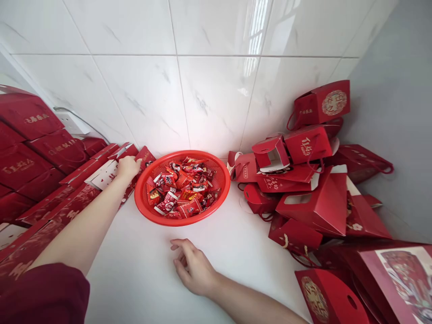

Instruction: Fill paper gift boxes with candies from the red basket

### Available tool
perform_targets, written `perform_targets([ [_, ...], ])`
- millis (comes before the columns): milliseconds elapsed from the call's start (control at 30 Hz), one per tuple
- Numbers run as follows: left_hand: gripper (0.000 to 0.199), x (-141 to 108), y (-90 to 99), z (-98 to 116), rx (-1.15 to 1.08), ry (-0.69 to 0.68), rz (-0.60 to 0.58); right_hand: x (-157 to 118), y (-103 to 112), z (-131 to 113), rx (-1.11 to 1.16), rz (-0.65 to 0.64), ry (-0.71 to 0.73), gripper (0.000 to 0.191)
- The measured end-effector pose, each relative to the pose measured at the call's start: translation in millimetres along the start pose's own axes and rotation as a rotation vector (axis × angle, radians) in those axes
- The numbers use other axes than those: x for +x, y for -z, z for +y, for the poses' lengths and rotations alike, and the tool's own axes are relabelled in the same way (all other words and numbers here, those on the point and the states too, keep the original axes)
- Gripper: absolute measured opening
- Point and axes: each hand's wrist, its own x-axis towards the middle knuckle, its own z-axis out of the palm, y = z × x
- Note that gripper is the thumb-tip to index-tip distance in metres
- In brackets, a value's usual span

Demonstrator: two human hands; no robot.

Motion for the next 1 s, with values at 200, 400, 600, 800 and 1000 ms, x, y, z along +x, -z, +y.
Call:
perform_targets([
  [200, 0.057, -16.5, 18.6, 10.1, -0.031, 0.026, 0.033, 1.0, 12.7, -3.7, -0.123, 0.029, 0.062, 0.049],
  [400, 0.064, -86.6, 45.7, 26.4, -0.108, -0.282, 0.265, 8.2, 72.5, -40.2, -0.334, 0.197, 0.206, 0.033],
  [600, 0.041, -193.6, 85.3, 55.7, -0.309, -0.666, 0.074, 7.7, 163.9, -111.0, -0.861, 0.652, -0.011, 0.027],
  [800, 0.028, -270.9, 129.5, 63.8, -0.429, -0.890, -0.475, -16.6, 235.9, -149.5, -1.263, 1.160, -0.411, 0.024],
  [1000, 0.026, -293.5, 138.0, 55.5, -0.353, -0.966, -0.462, -12.4, 271.2, -118.0, -1.294, 1.160, -0.787, 0.033],
])
